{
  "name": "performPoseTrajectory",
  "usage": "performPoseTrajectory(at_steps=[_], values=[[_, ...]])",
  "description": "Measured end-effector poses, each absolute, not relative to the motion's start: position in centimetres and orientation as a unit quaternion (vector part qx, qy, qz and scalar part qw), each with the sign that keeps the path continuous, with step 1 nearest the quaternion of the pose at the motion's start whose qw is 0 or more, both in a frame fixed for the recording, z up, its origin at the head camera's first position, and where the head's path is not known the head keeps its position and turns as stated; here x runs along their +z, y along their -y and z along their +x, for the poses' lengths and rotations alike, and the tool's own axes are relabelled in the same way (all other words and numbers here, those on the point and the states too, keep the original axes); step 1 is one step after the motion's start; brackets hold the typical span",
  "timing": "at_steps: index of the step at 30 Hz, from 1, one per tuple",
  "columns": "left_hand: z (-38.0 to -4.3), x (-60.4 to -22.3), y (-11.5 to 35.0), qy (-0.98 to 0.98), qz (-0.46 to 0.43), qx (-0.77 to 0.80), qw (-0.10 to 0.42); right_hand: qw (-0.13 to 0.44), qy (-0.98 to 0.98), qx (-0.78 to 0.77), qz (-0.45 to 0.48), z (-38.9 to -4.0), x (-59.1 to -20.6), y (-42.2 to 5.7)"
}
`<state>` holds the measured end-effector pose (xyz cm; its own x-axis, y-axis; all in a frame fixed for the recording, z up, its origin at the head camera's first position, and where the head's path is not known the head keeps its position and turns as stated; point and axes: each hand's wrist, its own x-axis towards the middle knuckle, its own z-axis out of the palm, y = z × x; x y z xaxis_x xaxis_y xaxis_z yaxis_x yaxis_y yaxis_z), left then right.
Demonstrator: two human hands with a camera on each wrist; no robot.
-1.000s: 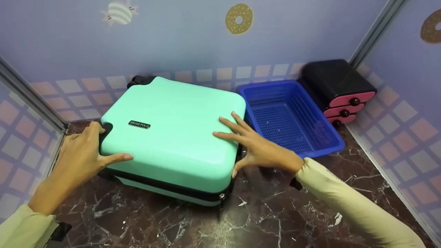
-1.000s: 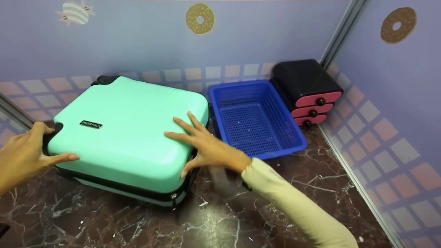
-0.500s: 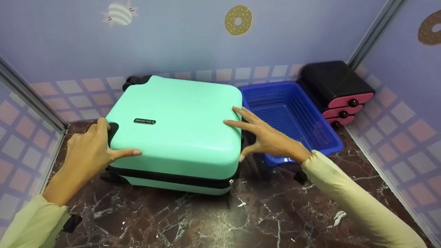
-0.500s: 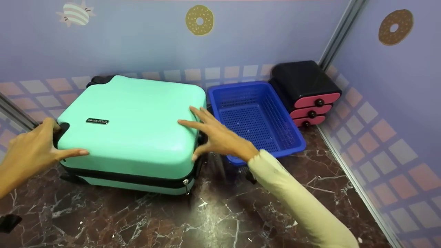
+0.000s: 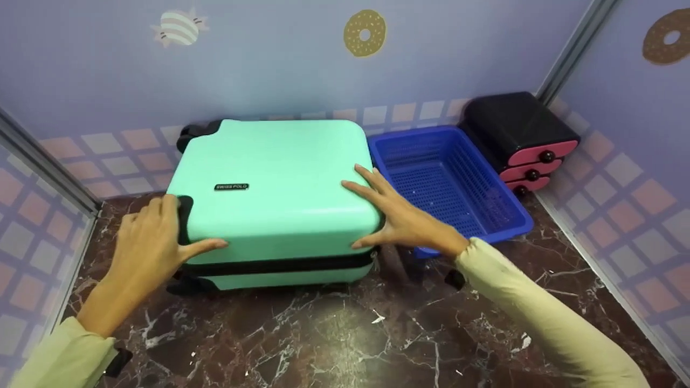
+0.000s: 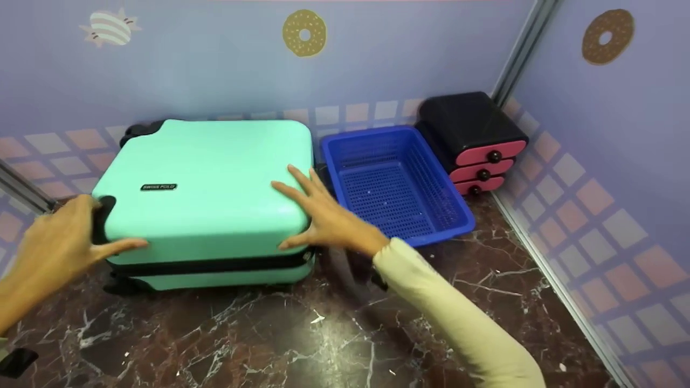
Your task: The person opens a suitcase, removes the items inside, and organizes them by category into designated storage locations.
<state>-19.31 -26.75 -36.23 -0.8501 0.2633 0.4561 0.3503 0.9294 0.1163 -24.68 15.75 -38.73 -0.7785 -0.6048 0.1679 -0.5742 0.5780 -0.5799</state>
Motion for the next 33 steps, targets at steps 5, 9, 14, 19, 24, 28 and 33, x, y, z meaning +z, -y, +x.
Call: performPoseTrajectory(at_steps=[5, 9, 14, 19, 24, 28, 33], values=[[-20.5, -35.7, 25.4, 0.934, -0.271, -0.093, 0.212, 0.05, -0.885, -0.336, -0.318, -26.9, -38.2, -17.4], [-21.9, -33.9, 24.1, 0.939, -0.308, -0.073, 0.132, 0.05, -0.888, -0.338, -0.309, -27.7, -38.2, -18.4], [-22.9, -31.9, 22.4, 0.957, -0.283, -0.062, 0.024, 0.058, -0.879, -0.358, -0.309, -28.1, -38.5, -19.1], [-23.2, -31.6, 21.3, 0.962, -0.266, -0.053, 0.001, 0.074, -0.866, -0.386, -0.31, -28.6, -39.0, -19.4], [-23.2, -32.0, 21.2, 0.963, -0.262, -0.051, 0.029, 0.051, -0.863, -0.416, -0.284, -27.9, -39.8, -19.1], [-23.0, -32.4, 21.3, 0.963, -0.258, -0.058, 0.048, 0.01, -0.862, -0.454, -0.226, -25.8, -40.7, -18.4], [-22.9, -32.8, 21.4, 0.962, -0.259, -0.054, 0.074, 0.021, -0.88, -0.458, -0.122, -23.1, -41.6, -18.3]])
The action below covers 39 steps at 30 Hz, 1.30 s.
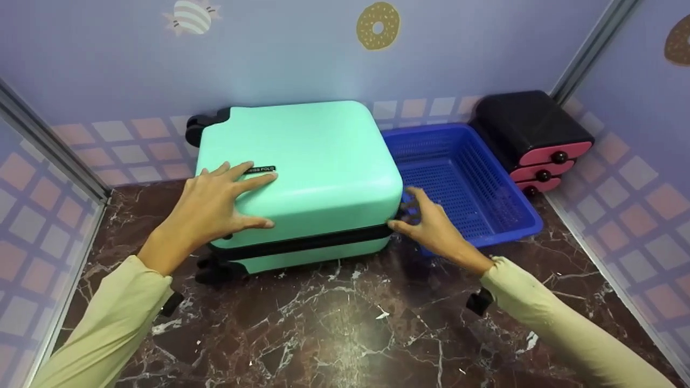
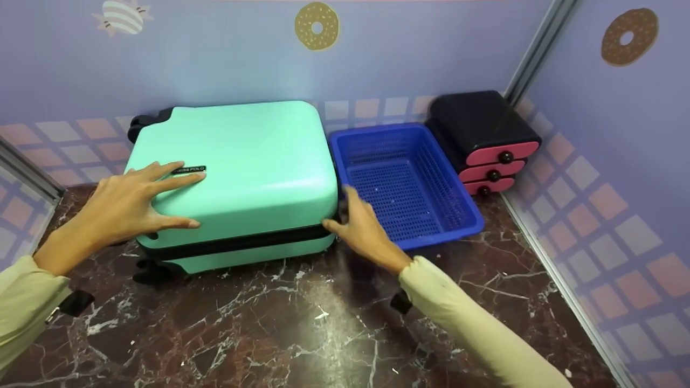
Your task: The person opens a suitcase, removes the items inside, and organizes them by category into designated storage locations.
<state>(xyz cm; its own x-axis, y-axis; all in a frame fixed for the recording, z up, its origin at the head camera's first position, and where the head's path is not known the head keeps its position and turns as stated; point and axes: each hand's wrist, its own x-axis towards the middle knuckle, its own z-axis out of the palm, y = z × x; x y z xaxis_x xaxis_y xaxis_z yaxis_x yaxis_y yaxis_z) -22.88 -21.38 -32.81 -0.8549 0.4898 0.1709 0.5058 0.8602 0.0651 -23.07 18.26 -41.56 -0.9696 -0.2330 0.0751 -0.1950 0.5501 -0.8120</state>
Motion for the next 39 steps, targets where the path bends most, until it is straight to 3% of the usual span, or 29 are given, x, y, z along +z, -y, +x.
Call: performPoseTrajectory(at_steps=[7, 12, 18, 22, 32, 39], values=[[-23.1, -32.6, 21.5, 0.963, -0.254, -0.059, 0.066, 0.087, -0.856, -0.508, -0.049, -22.2, -43.6, -17.6], [-23.0, -32.6, 21.7, 0.964, -0.254, -0.053, 0.064, 0.053, -0.835, -0.544, -0.063, -21.9, -44.8, -16.9], [-22.8, -32.7, 21.7, 0.962, -0.26, -0.048, 0.068, -0.048, -0.903, -0.396, -0.156, -21.5, -45.4, -17.0], [-22.8, -32.7, 21.5, 0.961, -0.265, -0.05, 0.066, -0.011, -0.896, -0.412, -0.164, -21.4, -45.0, -17.4], [-25.6, -31.0, 17.9, 0.963, -0.238, -0.106, -0.068, 0.038, -0.888, -0.431, -0.155, -21.4, -44.6, -17.8], [-25.8, -30.6, 17.4, 0.962, -0.238, -0.092, -0.094, 0.038, -0.887, -0.431, -0.161, -21.2, -44.8, -18.1]])
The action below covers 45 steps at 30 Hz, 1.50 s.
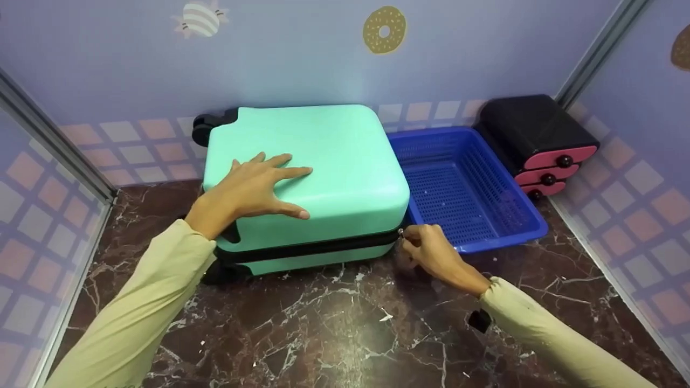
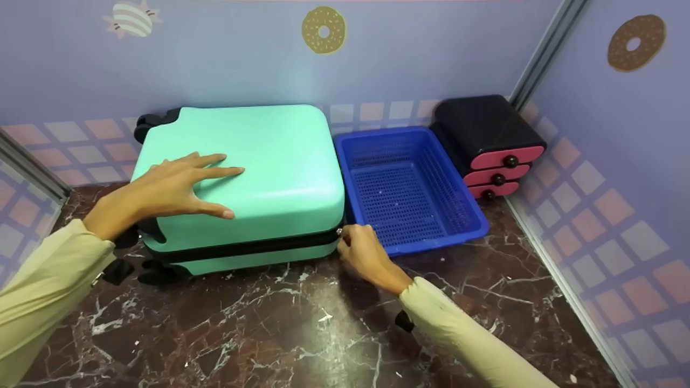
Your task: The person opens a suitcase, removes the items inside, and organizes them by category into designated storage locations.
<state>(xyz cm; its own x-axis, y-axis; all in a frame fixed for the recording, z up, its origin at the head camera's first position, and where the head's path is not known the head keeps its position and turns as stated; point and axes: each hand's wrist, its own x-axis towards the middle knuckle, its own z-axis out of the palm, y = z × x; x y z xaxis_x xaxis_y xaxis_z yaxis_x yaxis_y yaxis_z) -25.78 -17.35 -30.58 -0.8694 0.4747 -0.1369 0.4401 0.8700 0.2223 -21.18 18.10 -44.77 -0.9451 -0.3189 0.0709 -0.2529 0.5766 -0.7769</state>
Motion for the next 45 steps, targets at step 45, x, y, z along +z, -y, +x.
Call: performPoseTrajectory(at_steps=[45], values=[[-18.4, -36.9, 12.0, -0.857, 0.269, 0.436, -0.049, -0.012, -0.927, -0.317, -0.201, -29.3, -33.5, -13.9]])
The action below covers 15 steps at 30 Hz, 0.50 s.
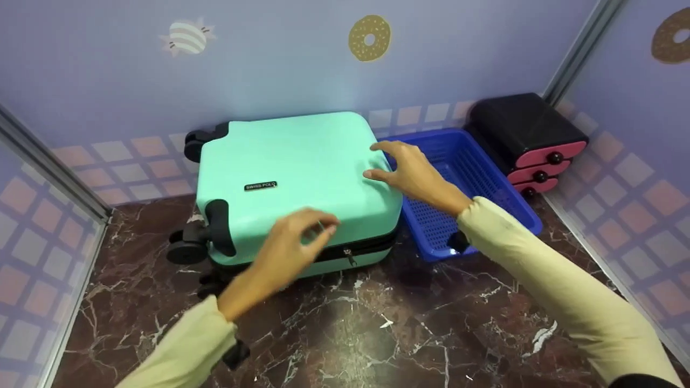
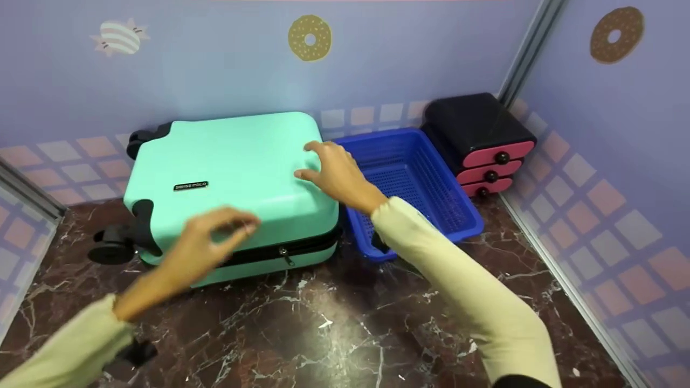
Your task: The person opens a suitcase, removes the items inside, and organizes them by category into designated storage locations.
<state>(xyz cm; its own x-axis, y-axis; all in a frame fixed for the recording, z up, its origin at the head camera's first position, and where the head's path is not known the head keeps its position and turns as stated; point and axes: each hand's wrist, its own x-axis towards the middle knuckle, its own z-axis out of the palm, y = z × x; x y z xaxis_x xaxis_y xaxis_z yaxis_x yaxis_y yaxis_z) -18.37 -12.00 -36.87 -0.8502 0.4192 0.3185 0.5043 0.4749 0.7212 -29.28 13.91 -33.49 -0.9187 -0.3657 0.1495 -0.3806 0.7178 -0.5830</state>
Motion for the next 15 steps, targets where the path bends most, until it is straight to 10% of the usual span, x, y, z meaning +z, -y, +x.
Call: performPoseTrajectory(at_steps=[9, 15], values=[[-17.1, -42.6, 10.7, 0.799, -0.097, -0.541, -0.245, -0.201, 0.91, 0.359, 0.045, -33.1, -32.6, -13.2], [-17.0, -45.5, 8.7, 0.679, -0.008, -0.682, -0.272, -0.263, 0.896, 0.357, 0.028, -34.3, -31.9, -12.6]])
